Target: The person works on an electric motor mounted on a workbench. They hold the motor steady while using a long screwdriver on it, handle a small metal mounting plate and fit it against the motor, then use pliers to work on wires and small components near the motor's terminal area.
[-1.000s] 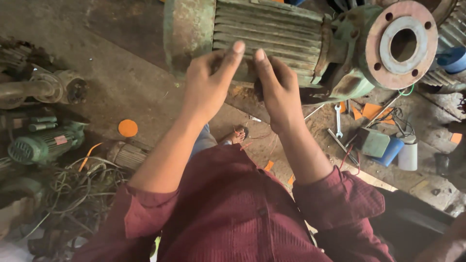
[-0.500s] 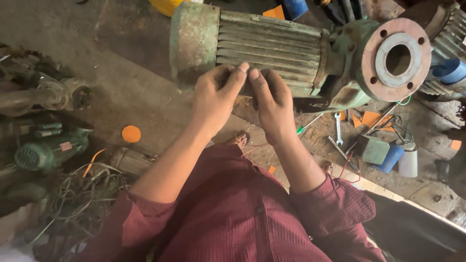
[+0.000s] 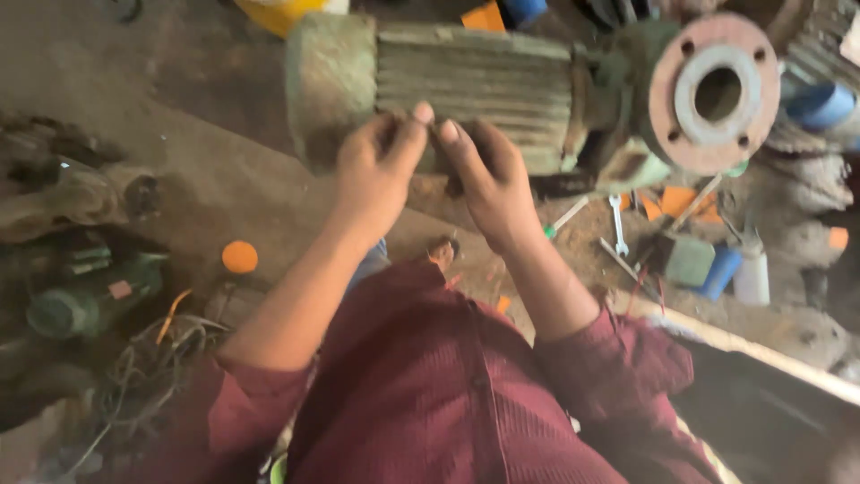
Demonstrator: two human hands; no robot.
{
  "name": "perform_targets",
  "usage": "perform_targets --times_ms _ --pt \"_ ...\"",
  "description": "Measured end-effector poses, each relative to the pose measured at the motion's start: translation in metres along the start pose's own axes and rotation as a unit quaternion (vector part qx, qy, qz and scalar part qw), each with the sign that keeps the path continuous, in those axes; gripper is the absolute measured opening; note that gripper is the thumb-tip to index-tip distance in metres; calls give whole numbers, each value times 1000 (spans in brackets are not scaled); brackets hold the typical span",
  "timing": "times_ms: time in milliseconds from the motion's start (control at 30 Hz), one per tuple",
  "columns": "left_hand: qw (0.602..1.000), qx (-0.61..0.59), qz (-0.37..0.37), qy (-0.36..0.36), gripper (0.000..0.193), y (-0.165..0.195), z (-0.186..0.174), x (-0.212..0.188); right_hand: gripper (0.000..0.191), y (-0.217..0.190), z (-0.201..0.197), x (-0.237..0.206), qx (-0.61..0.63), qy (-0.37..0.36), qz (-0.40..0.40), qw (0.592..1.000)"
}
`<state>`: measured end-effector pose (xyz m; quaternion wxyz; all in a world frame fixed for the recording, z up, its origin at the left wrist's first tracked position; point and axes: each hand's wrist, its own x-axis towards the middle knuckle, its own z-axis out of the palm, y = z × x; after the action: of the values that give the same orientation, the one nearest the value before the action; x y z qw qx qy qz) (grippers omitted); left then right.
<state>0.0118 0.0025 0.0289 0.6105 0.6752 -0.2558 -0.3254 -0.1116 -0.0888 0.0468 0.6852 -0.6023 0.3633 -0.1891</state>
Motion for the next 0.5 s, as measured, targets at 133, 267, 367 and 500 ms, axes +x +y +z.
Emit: perform_targets --times_ms 133,267,367,500 --pt "1000 -4 28 13 31 -16 -4 -19 30 -3 -22 -39 -159 3 -154 975" --pt "995 -11 94 40 24 -23 -13 -51 23 24 -66 -96 -379 57 -219 897" --pt "975 159 144 64 28 -23 -20 -69 14 60 -94 -116 -361 122 -116 917" --pt "942 252 221 28 28 -34 -12 -63 16 106 -130 -155 -370 141 -43 917"
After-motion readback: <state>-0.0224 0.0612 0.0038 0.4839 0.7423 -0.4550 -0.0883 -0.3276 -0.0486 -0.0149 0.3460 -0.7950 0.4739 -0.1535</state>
